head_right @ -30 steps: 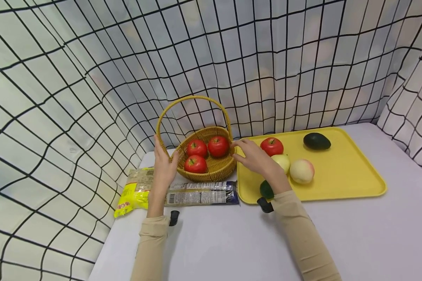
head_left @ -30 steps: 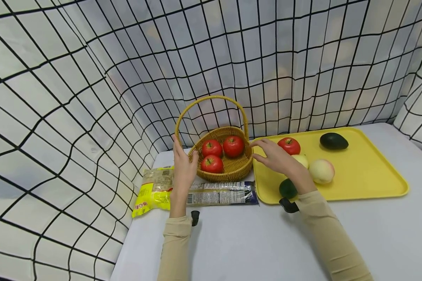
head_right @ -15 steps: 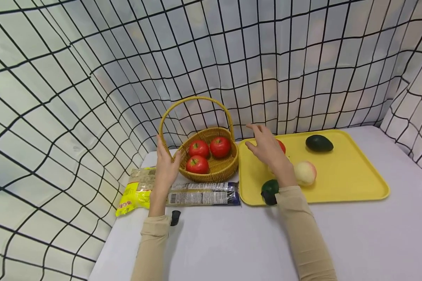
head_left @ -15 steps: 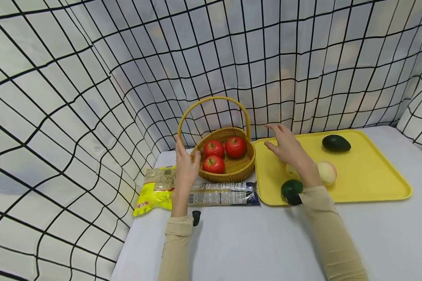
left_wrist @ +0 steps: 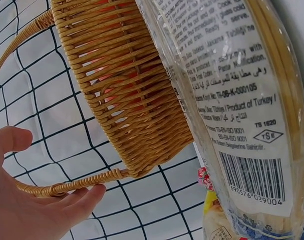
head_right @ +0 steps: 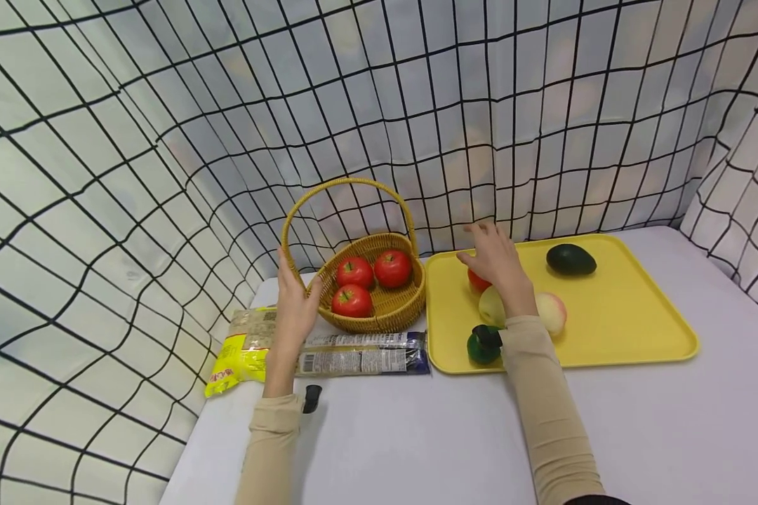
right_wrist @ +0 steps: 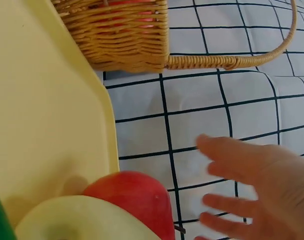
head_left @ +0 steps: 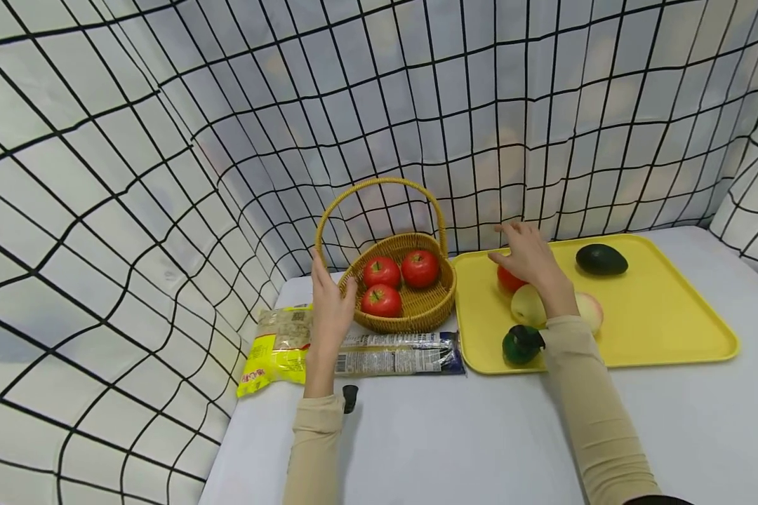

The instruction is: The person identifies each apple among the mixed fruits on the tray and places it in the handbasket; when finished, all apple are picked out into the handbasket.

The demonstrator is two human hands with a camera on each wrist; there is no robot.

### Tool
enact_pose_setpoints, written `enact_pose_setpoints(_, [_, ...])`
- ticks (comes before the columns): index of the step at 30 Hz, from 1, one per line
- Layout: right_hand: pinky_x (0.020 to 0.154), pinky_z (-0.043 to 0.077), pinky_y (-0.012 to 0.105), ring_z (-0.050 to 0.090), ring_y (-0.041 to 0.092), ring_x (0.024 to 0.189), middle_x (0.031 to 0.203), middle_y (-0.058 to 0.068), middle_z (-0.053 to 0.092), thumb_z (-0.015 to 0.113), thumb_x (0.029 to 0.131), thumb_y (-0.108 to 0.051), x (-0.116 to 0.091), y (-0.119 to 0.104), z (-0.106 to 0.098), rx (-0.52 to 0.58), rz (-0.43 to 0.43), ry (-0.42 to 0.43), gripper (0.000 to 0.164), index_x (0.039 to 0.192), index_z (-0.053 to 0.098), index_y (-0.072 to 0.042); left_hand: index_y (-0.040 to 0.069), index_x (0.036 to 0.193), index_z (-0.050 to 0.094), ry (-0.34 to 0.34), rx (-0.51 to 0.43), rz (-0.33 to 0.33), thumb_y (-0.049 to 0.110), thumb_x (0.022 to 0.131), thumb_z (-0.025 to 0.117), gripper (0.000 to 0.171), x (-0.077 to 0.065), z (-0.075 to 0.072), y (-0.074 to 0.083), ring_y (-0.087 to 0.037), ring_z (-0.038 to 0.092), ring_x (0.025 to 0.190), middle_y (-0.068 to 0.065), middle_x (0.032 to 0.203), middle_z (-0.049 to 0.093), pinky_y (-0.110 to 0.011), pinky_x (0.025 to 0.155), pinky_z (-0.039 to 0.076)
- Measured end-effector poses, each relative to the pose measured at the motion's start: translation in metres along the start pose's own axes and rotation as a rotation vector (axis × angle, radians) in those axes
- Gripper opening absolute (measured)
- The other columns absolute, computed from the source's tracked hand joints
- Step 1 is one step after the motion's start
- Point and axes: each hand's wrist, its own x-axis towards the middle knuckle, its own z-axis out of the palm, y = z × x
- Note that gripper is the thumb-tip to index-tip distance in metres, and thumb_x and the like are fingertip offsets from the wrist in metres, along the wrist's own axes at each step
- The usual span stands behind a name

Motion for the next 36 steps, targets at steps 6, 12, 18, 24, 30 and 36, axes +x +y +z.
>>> enact_pose_setpoints(6, [0.116,0.031,0.072,0.025,0.056,0.145,0.159,0.033,0.030,0.064,0.101,-0.033,0.000,0.001,0.003,-0.052,0.056,-0.166,0.066,0.154,0.040,-0.003,0.036,0.162,-0.020,-0.010,-0.030,-0.011,0.034,0.108,0.049,0.088,0.001,-0.002,0.002,-0.037,0.015,0.160,-0.006,0.175,-0.004,-0.059,0.124,0.031])
enact_pose_setpoints(12, [0.110,0.035,0.073,0.028,0.059,0.141,0.155,0.036,0.032,0.066,0.099,-0.028,-0.006,0.005,0.002,-0.083,0.080,-0.225,0.066,0.154,0.040,-0.002,0.035,0.161,-0.021,-0.011,-0.031,-0.015,0.034,0.107,0.049,0.089,0.001,-0.002,0.003,-0.038,0.017,0.159,-0.008,0.175,-0.004,-0.059,0.123,0.031])
enact_pose_setpoints(18, [0.106,0.035,0.076,0.030,0.060,0.136,0.151,0.038,0.030,0.069,0.095,-0.024,-0.012,0.009,0.000,-0.019,0.127,-0.277,0.069,0.153,0.039,-0.001,0.036,0.161,-0.021,-0.008,-0.024,-0.017,0.032,0.107,0.050,0.090,0.001,-0.003,0.003,-0.039,0.019,0.159,-0.011,0.175,-0.001,-0.060,0.122,0.033])
enact_pose_setpoints(24, [0.103,0.043,0.072,0.038,0.057,0.129,0.143,0.036,0.039,0.070,0.094,-0.023,-0.011,0.010,0.000,-0.024,0.090,-0.260,0.063,0.147,0.045,0.000,0.037,0.161,-0.022,-0.013,-0.018,-0.028,0.033,0.107,0.050,0.090,0.000,-0.005,0.001,-0.040,0.019,0.158,-0.010,0.175,-0.002,-0.060,0.122,0.033])
enact_pose_setpoints(30, [0.102,0.045,0.070,0.039,0.055,0.127,0.142,0.037,0.042,0.067,0.097,-0.023,-0.010,0.009,-0.002,-0.039,0.085,-0.242,0.060,0.147,0.044,0.002,0.038,0.161,-0.021,-0.010,-0.024,-0.026,0.032,0.107,0.050,0.090,0.000,-0.005,0.002,-0.040,0.020,0.158,-0.010,0.175,-0.002,-0.060,0.121,0.034])
enact_pose_setpoints(36, [0.102,0.041,0.075,0.032,0.061,0.133,0.150,0.039,0.026,0.067,0.095,-0.028,-0.014,0.011,-0.001,-0.030,0.135,-0.303,0.072,0.153,0.034,-0.002,0.037,0.161,-0.021,-0.017,-0.025,-0.022,0.031,0.107,0.051,0.090,-0.001,-0.006,0.002,-0.038,0.019,0.159,-0.007,0.175,-0.003,-0.059,0.122,0.034])
